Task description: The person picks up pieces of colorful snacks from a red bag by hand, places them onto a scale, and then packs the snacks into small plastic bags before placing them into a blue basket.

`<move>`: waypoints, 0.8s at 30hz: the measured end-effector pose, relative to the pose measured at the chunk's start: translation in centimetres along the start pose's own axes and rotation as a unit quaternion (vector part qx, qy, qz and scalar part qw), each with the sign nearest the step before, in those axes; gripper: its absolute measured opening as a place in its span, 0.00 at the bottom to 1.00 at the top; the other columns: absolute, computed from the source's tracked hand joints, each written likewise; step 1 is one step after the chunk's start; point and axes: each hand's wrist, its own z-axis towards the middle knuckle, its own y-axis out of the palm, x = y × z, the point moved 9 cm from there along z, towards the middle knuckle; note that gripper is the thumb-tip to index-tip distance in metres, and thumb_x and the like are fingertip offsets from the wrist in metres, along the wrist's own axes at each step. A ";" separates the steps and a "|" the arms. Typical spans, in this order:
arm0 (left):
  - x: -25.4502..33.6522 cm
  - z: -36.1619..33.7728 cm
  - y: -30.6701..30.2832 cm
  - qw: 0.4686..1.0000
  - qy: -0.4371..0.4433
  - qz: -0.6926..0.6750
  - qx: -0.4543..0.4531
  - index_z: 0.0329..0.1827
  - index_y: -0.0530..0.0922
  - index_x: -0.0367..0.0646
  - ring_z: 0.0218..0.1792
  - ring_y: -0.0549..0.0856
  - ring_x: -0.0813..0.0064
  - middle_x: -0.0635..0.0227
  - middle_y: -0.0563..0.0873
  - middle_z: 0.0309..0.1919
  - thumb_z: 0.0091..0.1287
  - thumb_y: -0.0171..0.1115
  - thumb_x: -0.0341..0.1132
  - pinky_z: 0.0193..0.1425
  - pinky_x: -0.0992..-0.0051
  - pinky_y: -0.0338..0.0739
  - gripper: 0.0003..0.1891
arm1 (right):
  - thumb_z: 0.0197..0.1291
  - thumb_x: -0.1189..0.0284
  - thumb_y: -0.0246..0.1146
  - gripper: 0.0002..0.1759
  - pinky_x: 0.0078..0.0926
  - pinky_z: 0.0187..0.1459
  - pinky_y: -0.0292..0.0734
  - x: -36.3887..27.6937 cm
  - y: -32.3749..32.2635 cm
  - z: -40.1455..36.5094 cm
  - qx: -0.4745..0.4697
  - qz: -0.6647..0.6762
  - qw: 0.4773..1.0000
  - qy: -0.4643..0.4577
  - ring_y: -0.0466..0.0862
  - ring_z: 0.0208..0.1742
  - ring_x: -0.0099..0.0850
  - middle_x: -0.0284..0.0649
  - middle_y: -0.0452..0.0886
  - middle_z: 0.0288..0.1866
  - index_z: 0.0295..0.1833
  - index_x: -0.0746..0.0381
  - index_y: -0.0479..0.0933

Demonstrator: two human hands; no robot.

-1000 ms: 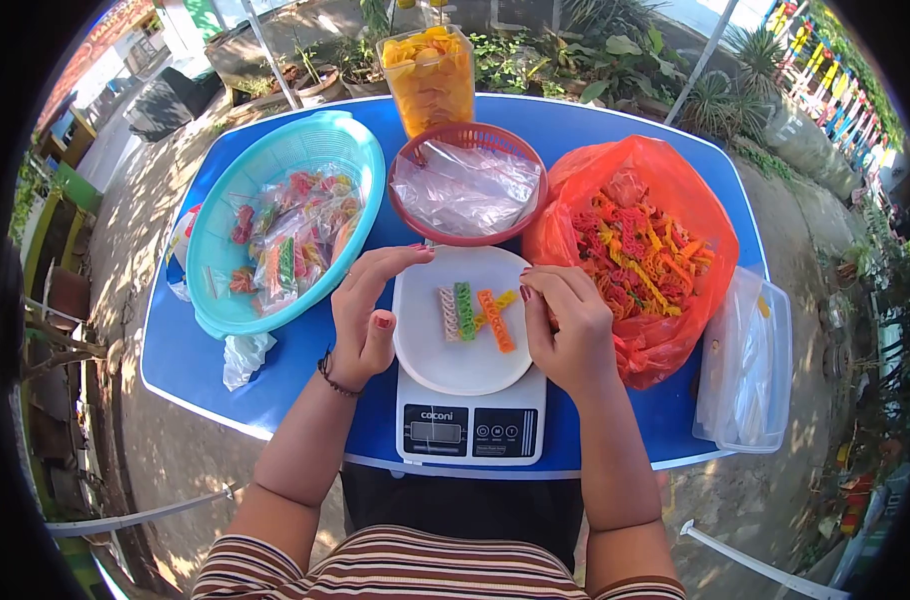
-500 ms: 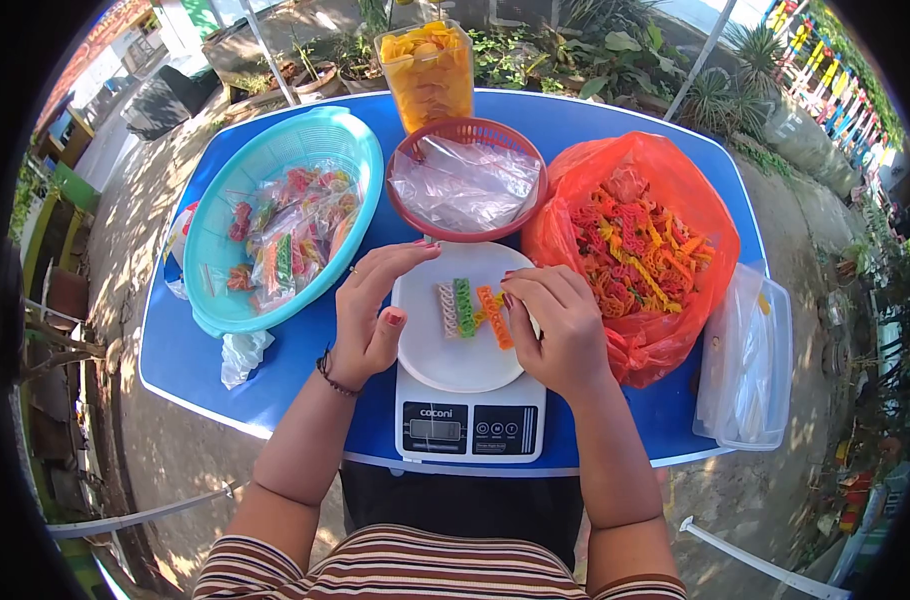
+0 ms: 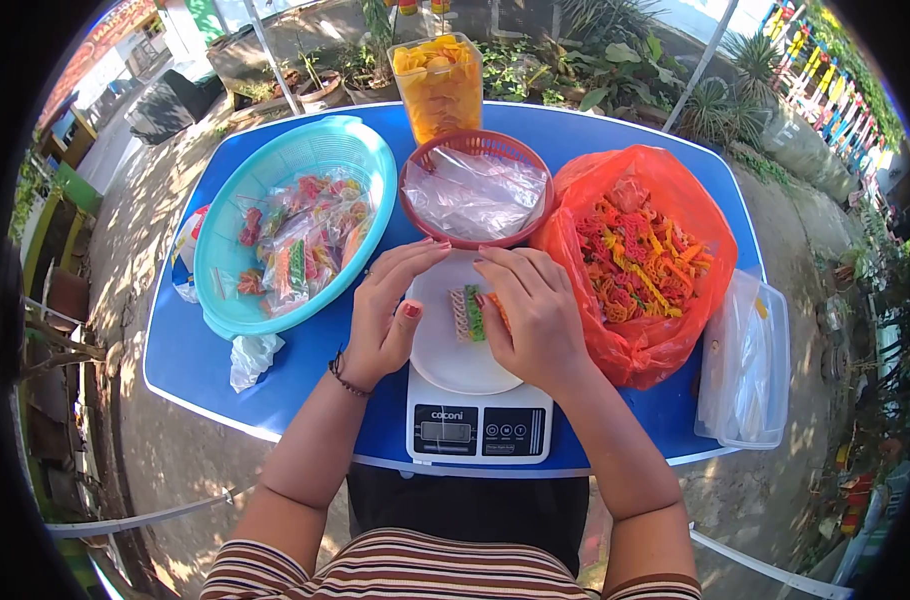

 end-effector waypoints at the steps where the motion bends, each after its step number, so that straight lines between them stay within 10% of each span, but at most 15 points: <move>1: 0.1 0.0 -0.1 1.000 0.012 -0.001 0.005 0.64 0.80 0.36 0.62 0.82 0.47 0.50 0.85 0.59 0.76 0.56 0.52 0.69 0.57 0.74 0.27 | 0.58 0.77 0.65 0.19 0.42 0.62 0.73 -0.1 0.4 0.7 -0.004 0.000 1.000 0.005 0.79 0.62 0.45 0.47 0.82 0.61 0.57 0.66 0.80; 9: -1.2 -0.3 -0.7 0.990 -0.046 -0.107 0.074 0.67 0.76 0.34 0.52 0.83 0.60 0.53 0.83 0.55 0.77 0.55 0.51 0.59 0.65 0.77 0.28 | 0.69 0.71 0.58 0.21 0.47 0.70 0.63 1.8 5.2 5.0 -0.128 0.022 0.990 0.047 0.74 0.70 0.45 0.46 0.77 0.71 0.65 0.66 0.77; 15: -1.5 -0.6 -0.1 0.980 -0.111 -0.152 0.062 0.67 0.75 0.33 0.43 0.82 0.76 0.61 0.85 0.50 0.81 0.47 0.58 0.49 0.76 0.75 0.33 | 0.68 0.78 0.57 0.19 0.42 0.67 0.72 2.6 3.9 5.1 0.000 0.214 0.971 0.110 0.79 0.67 0.46 0.52 0.80 0.66 0.63 0.70 0.79; 24: -4.1 -1.8 1.4 0.880 -0.227 -0.415 0.046 0.58 0.82 0.33 0.43 0.87 0.80 0.64 0.90 0.44 0.85 0.47 0.48 0.45 0.77 0.81 0.24 | 0.54 0.85 0.61 0.20 0.37 0.57 0.82 -4.2 0.3 0.5 -0.020 0.137 0.985 -0.104 0.86 0.55 0.45 0.49 0.84 0.57 0.54 0.71 0.84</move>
